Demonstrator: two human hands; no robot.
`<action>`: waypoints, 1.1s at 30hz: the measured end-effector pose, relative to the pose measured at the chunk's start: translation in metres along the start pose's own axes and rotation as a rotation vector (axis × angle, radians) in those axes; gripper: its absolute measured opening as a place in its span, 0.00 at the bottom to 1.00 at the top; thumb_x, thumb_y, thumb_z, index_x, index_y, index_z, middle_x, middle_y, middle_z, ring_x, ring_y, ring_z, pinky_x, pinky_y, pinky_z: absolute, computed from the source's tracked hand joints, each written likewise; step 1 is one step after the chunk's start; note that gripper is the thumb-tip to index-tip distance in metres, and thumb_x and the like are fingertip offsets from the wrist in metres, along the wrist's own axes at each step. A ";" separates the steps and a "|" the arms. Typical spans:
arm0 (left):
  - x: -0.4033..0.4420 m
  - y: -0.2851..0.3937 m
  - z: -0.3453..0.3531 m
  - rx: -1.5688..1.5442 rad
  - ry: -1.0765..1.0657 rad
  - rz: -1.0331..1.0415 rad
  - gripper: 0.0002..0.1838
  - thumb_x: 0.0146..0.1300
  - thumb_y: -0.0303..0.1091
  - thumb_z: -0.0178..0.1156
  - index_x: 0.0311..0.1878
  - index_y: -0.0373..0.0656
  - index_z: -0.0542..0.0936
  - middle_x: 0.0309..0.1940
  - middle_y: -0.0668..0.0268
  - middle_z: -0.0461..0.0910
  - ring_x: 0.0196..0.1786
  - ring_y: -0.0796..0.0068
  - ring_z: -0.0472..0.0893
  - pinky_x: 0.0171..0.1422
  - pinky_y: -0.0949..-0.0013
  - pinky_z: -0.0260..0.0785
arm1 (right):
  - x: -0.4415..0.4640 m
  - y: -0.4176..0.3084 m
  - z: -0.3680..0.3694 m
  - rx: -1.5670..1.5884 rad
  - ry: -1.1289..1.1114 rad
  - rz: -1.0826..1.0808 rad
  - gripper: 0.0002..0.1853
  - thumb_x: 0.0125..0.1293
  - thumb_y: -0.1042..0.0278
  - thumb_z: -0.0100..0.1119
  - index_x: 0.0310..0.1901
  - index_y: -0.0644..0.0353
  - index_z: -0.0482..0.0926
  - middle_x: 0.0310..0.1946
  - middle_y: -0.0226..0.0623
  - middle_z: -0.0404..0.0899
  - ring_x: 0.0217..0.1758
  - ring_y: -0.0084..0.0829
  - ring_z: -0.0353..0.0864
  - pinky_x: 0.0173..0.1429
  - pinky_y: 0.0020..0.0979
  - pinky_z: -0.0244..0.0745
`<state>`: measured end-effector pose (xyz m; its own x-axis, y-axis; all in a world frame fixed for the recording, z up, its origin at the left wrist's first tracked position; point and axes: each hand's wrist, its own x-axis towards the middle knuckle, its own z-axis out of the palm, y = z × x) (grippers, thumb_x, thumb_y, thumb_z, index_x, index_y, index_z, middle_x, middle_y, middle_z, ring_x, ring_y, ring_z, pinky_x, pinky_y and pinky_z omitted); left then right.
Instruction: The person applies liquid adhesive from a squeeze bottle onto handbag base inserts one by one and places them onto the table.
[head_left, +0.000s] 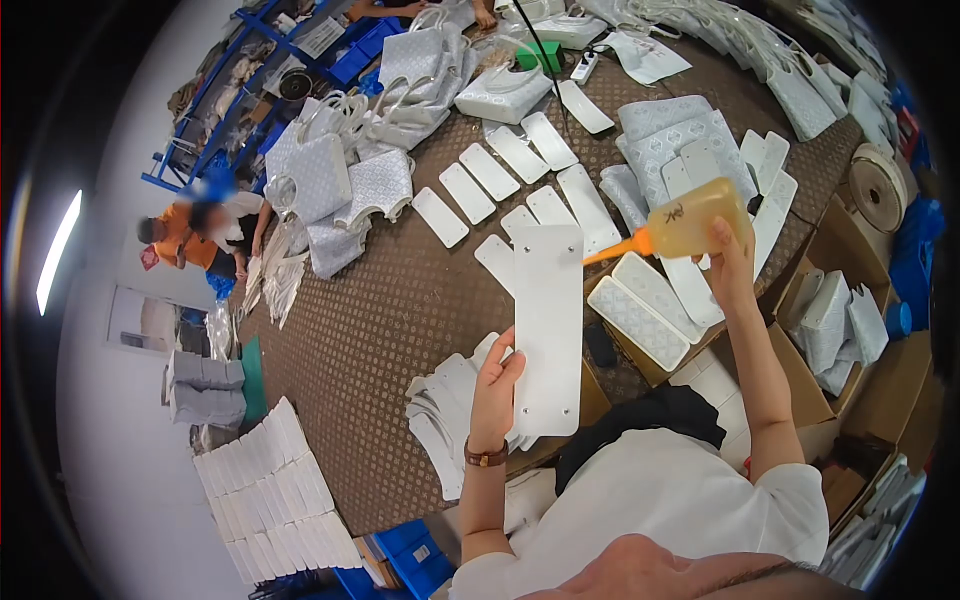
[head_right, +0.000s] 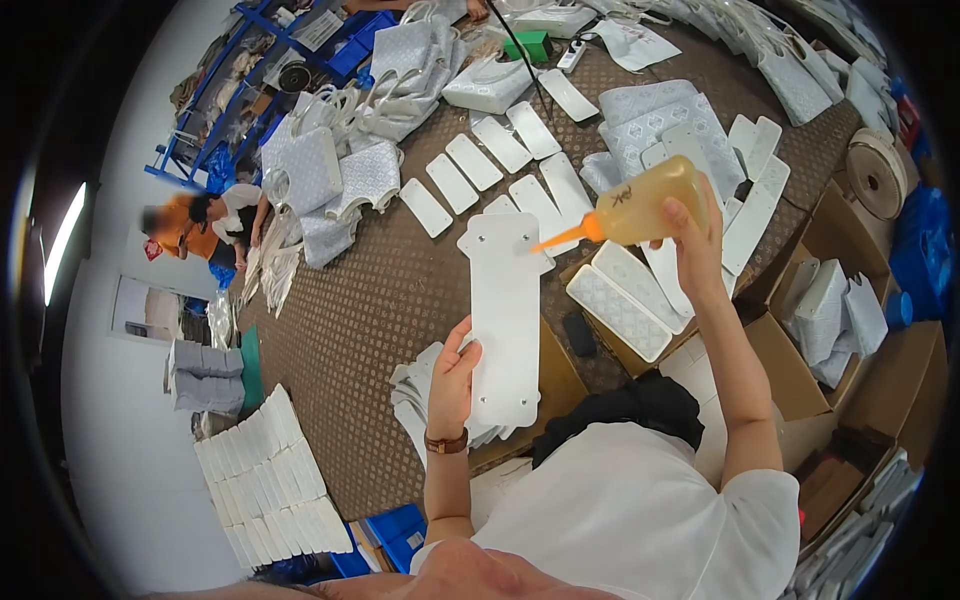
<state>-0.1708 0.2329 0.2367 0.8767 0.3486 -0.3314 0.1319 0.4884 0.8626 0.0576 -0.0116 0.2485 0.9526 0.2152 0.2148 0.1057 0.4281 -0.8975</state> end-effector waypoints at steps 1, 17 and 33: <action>-0.002 0.002 0.003 0.002 -0.016 0.007 0.21 0.70 0.26 0.46 0.66 0.38 0.63 0.54 0.61 0.75 0.52 0.75 0.78 0.55 0.71 0.72 | 0.005 -0.004 0.001 -0.001 0.004 -0.004 0.25 0.61 0.51 0.61 0.52 0.60 0.68 0.38 0.33 0.75 0.34 0.22 0.76 0.28 0.22 0.69; 0.005 0.030 0.026 0.026 -0.018 0.078 0.21 0.70 0.25 0.47 0.65 0.39 0.65 0.50 0.62 0.78 0.50 0.79 0.78 0.54 0.73 0.72 | -0.042 0.023 0.024 0.028 -0.272 0.133 0.30 0.58 0.44 0.62 0.52 0.61 0.70 0.36 0.32 0.77 0.36 0.21 0.77 0.29 0.21 0.71; 0.008 0.030 0.030 0.061 -0.107 0.081 0.21 0.71 0.27 0.45 0.66 0.38 0.64 0.56 0.65 0.74 0.56 0.80 0.74 0.59 0.74 0.67 | -0.023 0.014 0.022 0.077 -0.245 0.183 0.29 0.60 0.44 0.61 0.53 0.60 0.72 0.47 0.32 0.76 0.46 0.22 0.76 0.39 0.26 0.72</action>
<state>-0.1455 0.2262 0.2714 0.9296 0.2962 -0.2196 0.0833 0.4115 0.9076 0.0307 0.0088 0.2390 0.8556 0.4960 0.1477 -0.0919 0.4264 -0.8998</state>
